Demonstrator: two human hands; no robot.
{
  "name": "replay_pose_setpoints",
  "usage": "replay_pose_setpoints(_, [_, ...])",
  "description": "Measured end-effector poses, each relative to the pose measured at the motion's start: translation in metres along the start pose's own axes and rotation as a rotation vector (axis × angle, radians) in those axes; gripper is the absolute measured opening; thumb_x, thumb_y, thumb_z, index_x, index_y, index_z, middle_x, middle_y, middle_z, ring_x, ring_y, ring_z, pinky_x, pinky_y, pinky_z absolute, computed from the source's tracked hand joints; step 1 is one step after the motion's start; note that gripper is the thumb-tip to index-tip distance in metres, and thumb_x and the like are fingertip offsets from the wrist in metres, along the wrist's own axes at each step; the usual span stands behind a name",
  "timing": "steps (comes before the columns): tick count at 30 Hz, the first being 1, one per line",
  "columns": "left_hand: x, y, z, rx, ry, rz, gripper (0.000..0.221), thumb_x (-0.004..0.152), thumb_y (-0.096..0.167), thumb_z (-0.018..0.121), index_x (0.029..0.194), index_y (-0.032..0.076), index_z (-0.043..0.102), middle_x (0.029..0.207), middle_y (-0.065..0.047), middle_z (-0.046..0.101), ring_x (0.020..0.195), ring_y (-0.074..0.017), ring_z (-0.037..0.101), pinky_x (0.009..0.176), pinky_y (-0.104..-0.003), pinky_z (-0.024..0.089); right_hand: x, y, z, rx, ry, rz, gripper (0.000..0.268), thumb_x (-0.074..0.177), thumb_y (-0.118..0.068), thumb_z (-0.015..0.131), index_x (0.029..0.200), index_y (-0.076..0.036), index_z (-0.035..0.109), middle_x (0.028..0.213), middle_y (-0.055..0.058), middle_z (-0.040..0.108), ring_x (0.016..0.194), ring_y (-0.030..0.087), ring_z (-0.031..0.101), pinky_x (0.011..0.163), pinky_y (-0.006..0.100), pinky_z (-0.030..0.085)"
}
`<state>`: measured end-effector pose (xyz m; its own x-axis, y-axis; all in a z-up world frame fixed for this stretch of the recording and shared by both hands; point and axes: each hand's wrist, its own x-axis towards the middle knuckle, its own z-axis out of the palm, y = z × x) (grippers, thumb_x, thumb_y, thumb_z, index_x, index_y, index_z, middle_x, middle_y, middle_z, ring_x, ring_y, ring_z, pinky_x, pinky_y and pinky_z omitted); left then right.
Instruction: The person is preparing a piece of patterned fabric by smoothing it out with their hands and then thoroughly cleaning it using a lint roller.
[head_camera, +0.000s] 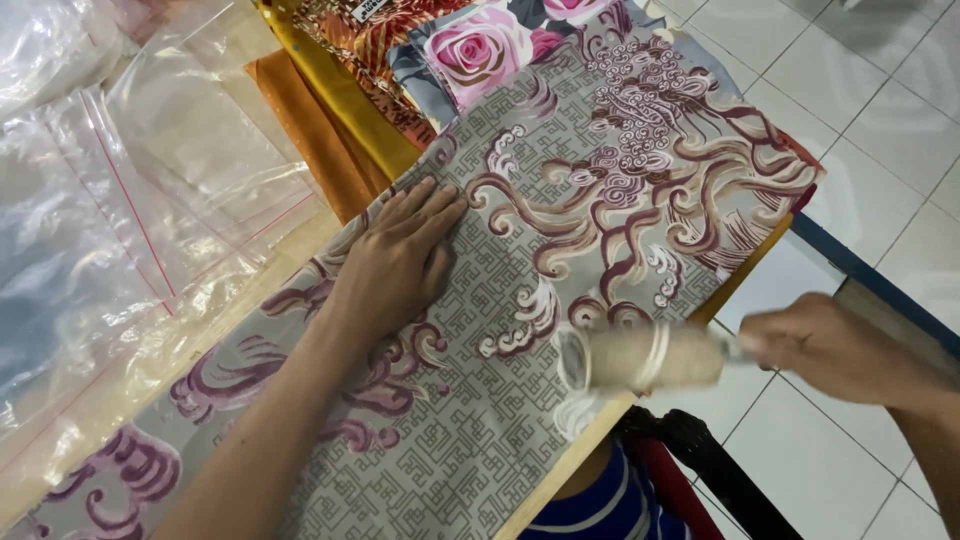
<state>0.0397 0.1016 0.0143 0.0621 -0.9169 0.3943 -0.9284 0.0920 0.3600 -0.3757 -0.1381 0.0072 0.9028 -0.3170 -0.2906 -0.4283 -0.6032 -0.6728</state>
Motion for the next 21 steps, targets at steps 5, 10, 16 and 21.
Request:
replay_pose_setpoints(5, [0.000,-0.001,0.001,0.014,0.001,0.012,0.045,0.097,0.010,0.052,0.141,0.000,0.057,0.145,-0.018,0.058,0.140,-0.0399,0.048,0.119,-0.054,0.035,0.013,-0.039,-0.003,-0.223,0.146,0.378,0.048,0.105,-0.039,0.052,0.066,-0.012,0.063,0.052,-0.002,0.045,0.048,0.011,0.042,0.051,0.030,0.031])
replay_pose_setpoints(10, [0.000,-0.002,0.001,0.012,0.015,0.018,0.043,0.097,0.010,0.053,0.139,0.000,0.059,0.143,-0.018,0.060,0.139,-0.0396,0.050,0.119,-0.054,0.036,0.005,-0.024,0.005,-0.259,0.032,0.245,0.054,0.095,-0.045,0.070,0.060,-0.012,0.046,0.057,0.000,0.030,0.052,0.011,0.033,0.051,0.031,0.033])
replay_pose_setpoints(16, [0.000,0.001,0.002,0.011,0.030,-0.002,0.043,0.097,0.009,0.052,0.138,0.001,0.060,0.142,-0.018,0.061,0.139,-0.0394,0.050,0.117,-0.055,0.038,0.003,-0.009,-0.009,-0.094,-0.074,0.095,0.032,0.089,-0.033,0.073,0.065,-0.017,0.087,0.044,-0.006,0.050,0.036,0.006,0.043,0.039,0.026,0.031])
replay_pose_setpoints(21, [0.001,0.002,-0.001,0.043,0.028,0.015,0.043,0.103,0.019,0.047,0.141,0.001,0.057,0.145,-0.018,0.058,0.140,-0.0393,0.049,0.116,-0.054,0.038,0.026,-0.059,-0.006,-0.137,0.166,0.350,0.045,0.105,-0.034,0.052,0.068,-0.010,0.062,0.053,0.000,0.051,0.048,0.013,0.047,0.049,0.032,0.035])
